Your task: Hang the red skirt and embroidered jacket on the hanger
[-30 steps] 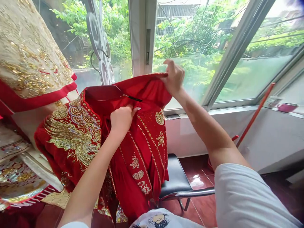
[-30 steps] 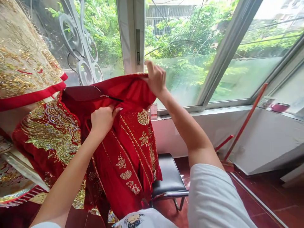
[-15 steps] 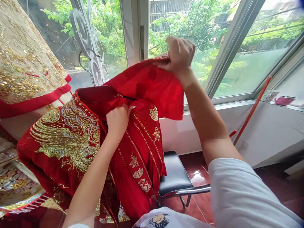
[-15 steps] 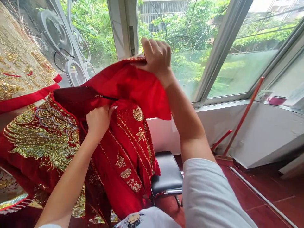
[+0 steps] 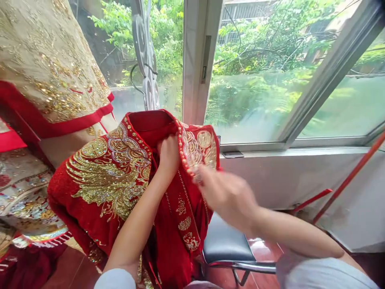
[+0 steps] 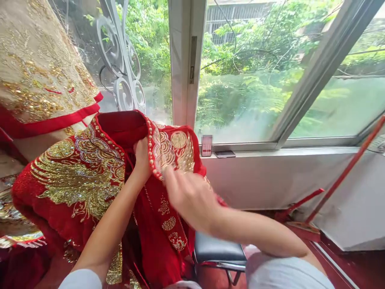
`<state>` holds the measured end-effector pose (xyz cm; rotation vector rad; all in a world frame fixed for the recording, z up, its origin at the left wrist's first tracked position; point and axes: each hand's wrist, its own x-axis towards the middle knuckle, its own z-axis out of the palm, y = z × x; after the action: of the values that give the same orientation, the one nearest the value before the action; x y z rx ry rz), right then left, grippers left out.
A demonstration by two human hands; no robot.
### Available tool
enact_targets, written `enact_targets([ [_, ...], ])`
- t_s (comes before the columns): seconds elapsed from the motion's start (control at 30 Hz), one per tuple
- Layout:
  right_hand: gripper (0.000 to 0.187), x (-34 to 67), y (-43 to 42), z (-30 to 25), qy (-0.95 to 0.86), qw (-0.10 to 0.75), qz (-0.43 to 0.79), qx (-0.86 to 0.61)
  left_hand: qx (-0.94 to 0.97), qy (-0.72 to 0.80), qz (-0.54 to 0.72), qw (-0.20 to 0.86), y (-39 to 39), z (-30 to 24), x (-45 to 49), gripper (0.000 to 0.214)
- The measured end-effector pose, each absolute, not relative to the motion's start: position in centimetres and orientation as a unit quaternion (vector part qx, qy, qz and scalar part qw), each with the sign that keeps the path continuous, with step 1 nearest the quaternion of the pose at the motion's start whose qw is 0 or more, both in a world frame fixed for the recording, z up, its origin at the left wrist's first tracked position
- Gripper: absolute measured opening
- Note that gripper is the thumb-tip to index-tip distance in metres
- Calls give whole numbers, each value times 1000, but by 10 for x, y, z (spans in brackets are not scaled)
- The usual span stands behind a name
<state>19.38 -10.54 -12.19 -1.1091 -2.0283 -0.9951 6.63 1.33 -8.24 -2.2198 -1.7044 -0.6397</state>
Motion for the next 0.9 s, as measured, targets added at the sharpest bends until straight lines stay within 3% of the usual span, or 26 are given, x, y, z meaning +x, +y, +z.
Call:
enact_targets([
  [0.07, 46, 172, -107, -148, -849, 200, -221, -436, -783, -565, -230, 126, 1, -83, 59, 34],
  [0.13, 49, 172, -97, -150, -894, 158, -62, -414, -793, -517, -288, 143, -26, -83, 43, 39],
  [0.17, 45, 179, -90, -142, -899, 183, -9, -398, -798, -478, -329, 161, -45, -81, 32, 40],
  [0.23, 36, 205, -73, -116, -869, 314, 16, -383, -790, -421, -392, 212, -83, -72, 4, 34],
  [0.3, 34, 234, -52, -87, -796, 454, -47, -397, -725, -415, -458, 305, -110, -55, -31, 27],
  [0.33, 36, 246, -39, -77, -779, 480, -68, -397, -697, -432, -470, 328, -116, -45, -49, 27],
  [0.43, 49, 265, 0, -68, -809, 467, -21, -356, -700, -508, -404, 297, -105, -22, -98, 63],
  [0.5, 51, 264, 19, -77, -820, 456, 59, -340, -709, -602, -307, 202, -87, -21, -120, 81],
  [0.6, 45, 260, 31, -91, -795, 473, 164, -343, -665, -689, -244, 152, -66, -41, -133, 68],
  [0.8, 46, 266, 42, -104, -695, 484, 414, -332, -555, -657, -373, 349, -53, -107, -111, 64],
  [0.9, 49, 270, 49, -103, -635, 487, 491, -344, -533, -642, -409, 371, -57, -120, -102, 65],
])
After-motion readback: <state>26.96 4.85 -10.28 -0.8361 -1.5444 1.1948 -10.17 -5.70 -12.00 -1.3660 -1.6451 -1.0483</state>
